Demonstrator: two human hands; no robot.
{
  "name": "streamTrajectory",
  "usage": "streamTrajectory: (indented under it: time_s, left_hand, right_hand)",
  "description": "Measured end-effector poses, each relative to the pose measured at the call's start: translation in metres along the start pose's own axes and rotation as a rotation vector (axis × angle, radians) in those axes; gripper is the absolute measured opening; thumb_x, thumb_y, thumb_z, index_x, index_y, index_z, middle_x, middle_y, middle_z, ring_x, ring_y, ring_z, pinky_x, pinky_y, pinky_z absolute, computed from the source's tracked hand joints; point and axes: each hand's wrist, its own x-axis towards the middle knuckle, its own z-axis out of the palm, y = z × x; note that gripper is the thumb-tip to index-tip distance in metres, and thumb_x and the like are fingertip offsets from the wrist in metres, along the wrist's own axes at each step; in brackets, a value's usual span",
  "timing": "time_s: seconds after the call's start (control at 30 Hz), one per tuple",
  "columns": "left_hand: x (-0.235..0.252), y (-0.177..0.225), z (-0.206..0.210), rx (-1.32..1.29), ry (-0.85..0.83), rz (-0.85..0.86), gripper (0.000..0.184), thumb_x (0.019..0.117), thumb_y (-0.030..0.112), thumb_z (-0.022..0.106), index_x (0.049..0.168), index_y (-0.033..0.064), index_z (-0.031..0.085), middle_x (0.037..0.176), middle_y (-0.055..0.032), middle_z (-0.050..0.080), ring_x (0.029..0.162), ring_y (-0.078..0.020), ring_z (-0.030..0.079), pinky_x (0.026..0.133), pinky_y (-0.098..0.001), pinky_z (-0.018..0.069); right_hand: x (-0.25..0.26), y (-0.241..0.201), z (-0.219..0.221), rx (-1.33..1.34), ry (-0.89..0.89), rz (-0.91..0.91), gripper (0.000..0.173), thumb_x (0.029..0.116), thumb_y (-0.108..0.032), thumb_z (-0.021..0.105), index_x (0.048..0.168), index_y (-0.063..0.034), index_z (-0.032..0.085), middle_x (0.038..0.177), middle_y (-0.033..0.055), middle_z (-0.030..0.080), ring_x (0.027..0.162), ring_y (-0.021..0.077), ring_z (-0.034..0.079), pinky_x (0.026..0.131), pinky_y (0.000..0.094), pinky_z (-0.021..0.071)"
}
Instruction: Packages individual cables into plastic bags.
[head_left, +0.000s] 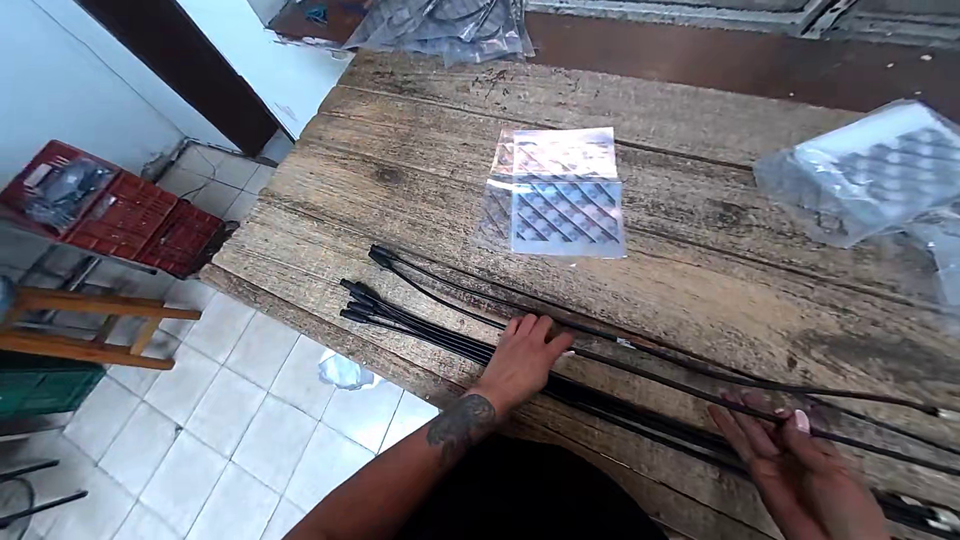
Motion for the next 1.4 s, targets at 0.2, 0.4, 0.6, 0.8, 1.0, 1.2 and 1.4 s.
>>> streamTrajectory:
  time_s: [0.2, 0.4, 0.6, 0.8, 1.0, 1.2, 1.4]
  left_hand:
    - [-0.041, -0.012, -0.042, -1.115, -0.071, -0.805, 0.041, 0.1120, 0.027, 0.038, 0.124, -0.0049, 0.060, 0.108, -0.0116, 0.071, 0.096, -0.0152, 0.069, 0.092, -0.0341, 0.0551]
    - [-0.040, -0.098, -0.113, -1.498, 0.780, -0.973, 0.060, 0.1066, 0.000, 0.044, 0.156, 0.0176, 0.015, 0.103, -0.0134, 0.068, 0.088, -0.0246, 0.074, 0.082, -0.0406, 0.0621]
    - [-0.045, -0.093, -0.126, -1.473, 0.859, -0.862, 0.060, 0.1032, -0.005, 0.049, 0.153, 0.0218, 0.027, 0.098, -0.0163, 0.070, 0.081, -0.0270, 0.075, 0.074, -0.0381, 0.0636]
    - [-0.030, -0.033, -0.100, -1.500, 0.845, -0.964, 0.040, 0.1132, 0.021, 0.033, 0.150, 0.0119, 0.023, 0.103, -0.0130, 0.067, 0.085, -0.0233, 0.072, 0.078, -0.0394, 0.0610]
    - [-0.034, -0.037, -0.157, -1.069, -0.162, -0.644, 0.037, 0.1109, 0.013, 0.037, 0.144, 0.0101, 0.053, 0.063, 0.0004, 0.050, 0.048, -0.0056, 0.042, 0.046, -0.0206, 0.0375]
    - [-0.019, -0.022, -0.164, -0.716, -0.748, -0.315, 0.035, 0.1104, 0.019, 0.042, 0.140, 0.0160, 0.059, 0.070, 0.0013, 0.060, 0.051, -0.0028, 0.047, 0.049, -0.0192, 0.0412]
    - [-0.044, -0.027, -0.127, -0.839, -0.263, -0.475, 0.022, 0.1020, 0.019, 0.063, 0.116, 0.0048, 0.073, 0.067, -0.0004, 0.066, 0.053, -0.0053, 0.057, 0.053, -0.0220, 0.0498]
  right_hand:
    - [-0.007, -0.015, -0.007, -0.007, 0.097, 0.053, 0.031, 0.1139, -0.022, 0.029, 0.104, -0.0083, 0.055, 0.087, 0.0019, 0.075, 0.084, 0.0167, 0.077, 0.082, 0.0335, 0.0654]
    - [-0.005, -0.035, -0.046, 0.063, 0.097, -0.009, 0.037, 0.1137, -0.020, 0.027, 0.097, -0.0102, 0.057, 0.081, -0.0003, 0.074, 0.081, 0.0124, 0.076, 0.083, 0.0293, 0.0636]
    - [-0.013, -0.041, -0.054, 0.175, 0.187, -0.065, 0.027, 0.1136, -0.026, 0.033, 0.115, -0.0061, 0.052, 0.097, 0.0049, 0.076, 0.093, 0.0160, 0.076, 0.086, 0.0314, 0.0624]
    - [-0.021, -0.023, -0.030, 0.102, 0.320, -0.027, 0.009, 0.1117, -0.013, 0.035, 0.118, -0.0109, 0.041, 0.079, -0.0022, 0.064, 0.072, 0.0089, 0.072, 0.068, 0.0266, 0.0638]
    - [-0.056, -0.046, 0.089, -0.416, 0.111, -0.352, 0.043, 0.1123, -0.022, 0.035, 0.153, -0.0097, 0.031, 0.067, -0.0057, 0.050, 0.049, 0.0043, 0.053, 0.047, 0.0243, 0.0514]
    - [-0.057, -0.028, 0.180, -1.219, -0.498, -1.224, 0.039, 0.1042, -0.011, 0.049, 0.141, -0.0036, 0.060, 0.114, 0.0155, 0.072, 0.105, 0.0319, 0.070, 0.092, 0.0482, 0.0557]
    - [-0.049, 0.017, 0.137, -1.309, -0.633, -1.106, 0.043, 0.1050, -0.038, 0.052, 0.133, -0.0098, 0.068, 0.095, 0.0076, 0.074, 0.082, 0.0239, 0.071, 0.075, 0.0447, 0.0603]
